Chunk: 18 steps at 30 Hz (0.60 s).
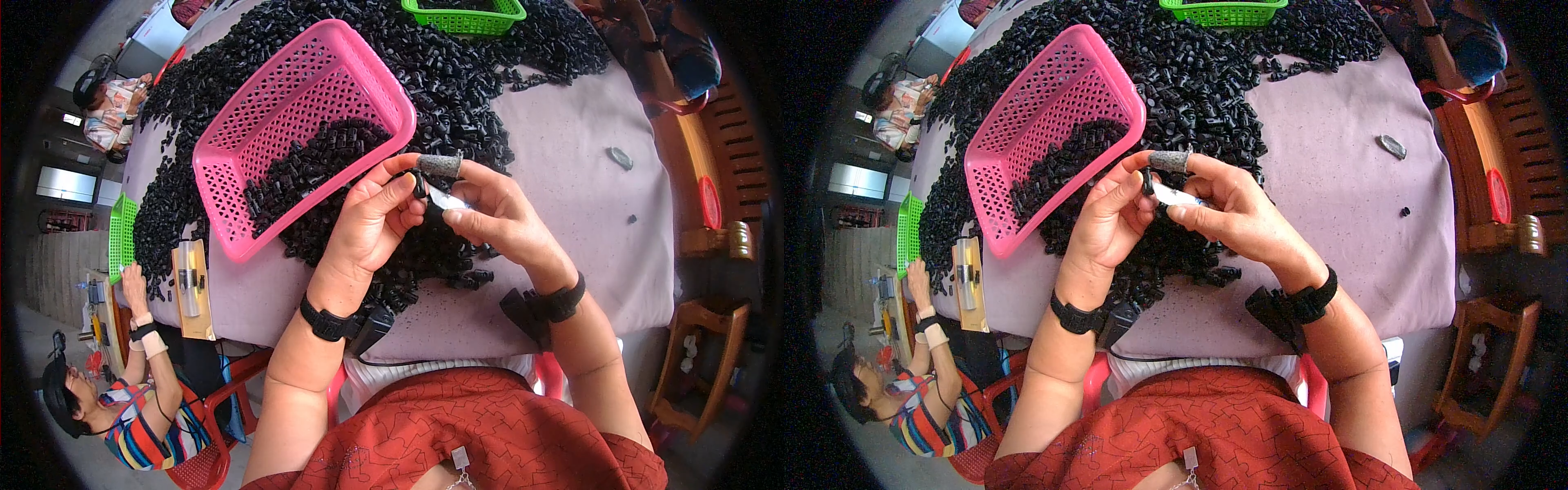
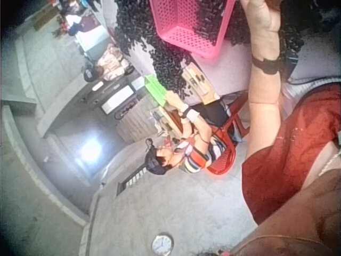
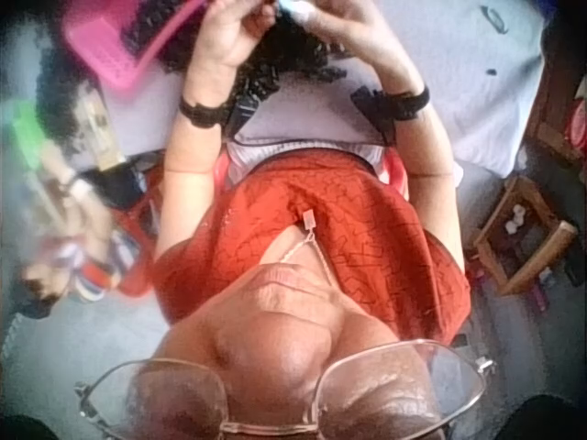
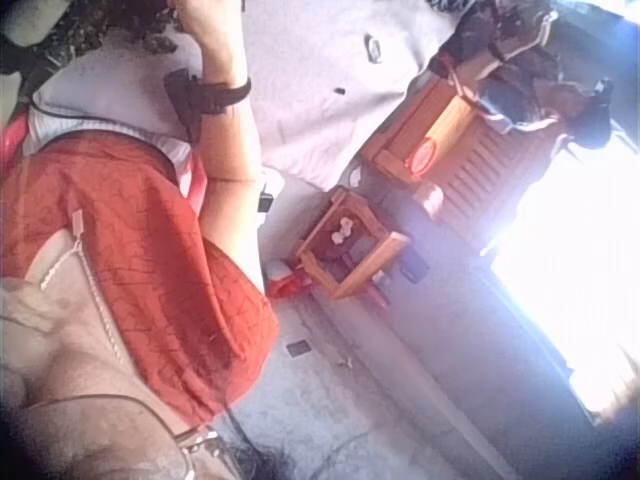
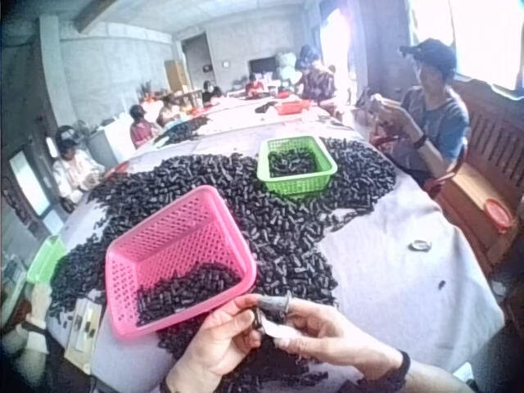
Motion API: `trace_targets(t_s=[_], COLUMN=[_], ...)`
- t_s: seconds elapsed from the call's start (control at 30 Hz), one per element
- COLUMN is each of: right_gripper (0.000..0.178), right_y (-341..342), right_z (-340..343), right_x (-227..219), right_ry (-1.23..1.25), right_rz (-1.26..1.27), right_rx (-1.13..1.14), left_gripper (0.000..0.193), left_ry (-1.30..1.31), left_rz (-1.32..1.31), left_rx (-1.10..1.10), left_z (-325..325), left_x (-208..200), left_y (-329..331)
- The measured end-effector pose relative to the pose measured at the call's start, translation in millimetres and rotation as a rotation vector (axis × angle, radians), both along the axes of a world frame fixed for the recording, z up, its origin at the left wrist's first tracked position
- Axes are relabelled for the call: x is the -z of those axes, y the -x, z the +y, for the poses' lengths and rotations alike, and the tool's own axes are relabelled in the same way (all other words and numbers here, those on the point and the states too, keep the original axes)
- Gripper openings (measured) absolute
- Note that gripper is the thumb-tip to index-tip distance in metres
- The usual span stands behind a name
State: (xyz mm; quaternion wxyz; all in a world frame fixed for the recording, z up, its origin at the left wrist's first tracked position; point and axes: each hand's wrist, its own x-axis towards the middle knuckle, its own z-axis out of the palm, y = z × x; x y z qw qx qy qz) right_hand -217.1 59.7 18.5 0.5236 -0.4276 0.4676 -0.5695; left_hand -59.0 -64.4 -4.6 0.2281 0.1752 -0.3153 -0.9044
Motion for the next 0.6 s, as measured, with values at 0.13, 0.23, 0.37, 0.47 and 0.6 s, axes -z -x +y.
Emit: trace_targets(t_s=[0.13,0.23,0.37,0.47,0.6], right_gripper=[0.057,0.056,0.051,0.049,0.049], right_y=[0.6,0.6,0.7,1.6,0.8], right_z=[2.2,2.6,2.4,2.4,1.4], right_x=[-4.7,-5.8,-3.8,-4.7,0.2], right_ry=[-0.025,-0.042,-0.051,-0.037,-0.016], right_rz=[-0.002,-0.012,-0.002,0.01,0.007], right_rx=[-0.062,-0.072,-0.054,-0.048,-0.052], left_gripper=[0.033,0.034,0.035,0.035,0.032], left_ry=[0.022,0.016,0.021,0.025,0.035], left_rz=[0.006,0.004,0.021,-0.004,-0.007], left_rx=[0.029,0.034,0.057,0.04,0.034], left_z=[0.6,1.5,1.5,3.9,3.6], left_x=[0.0,-1.8,-1.5,-4.0,-1.6], left_y=[1.4,1.6,1.5,2.1,1.9])
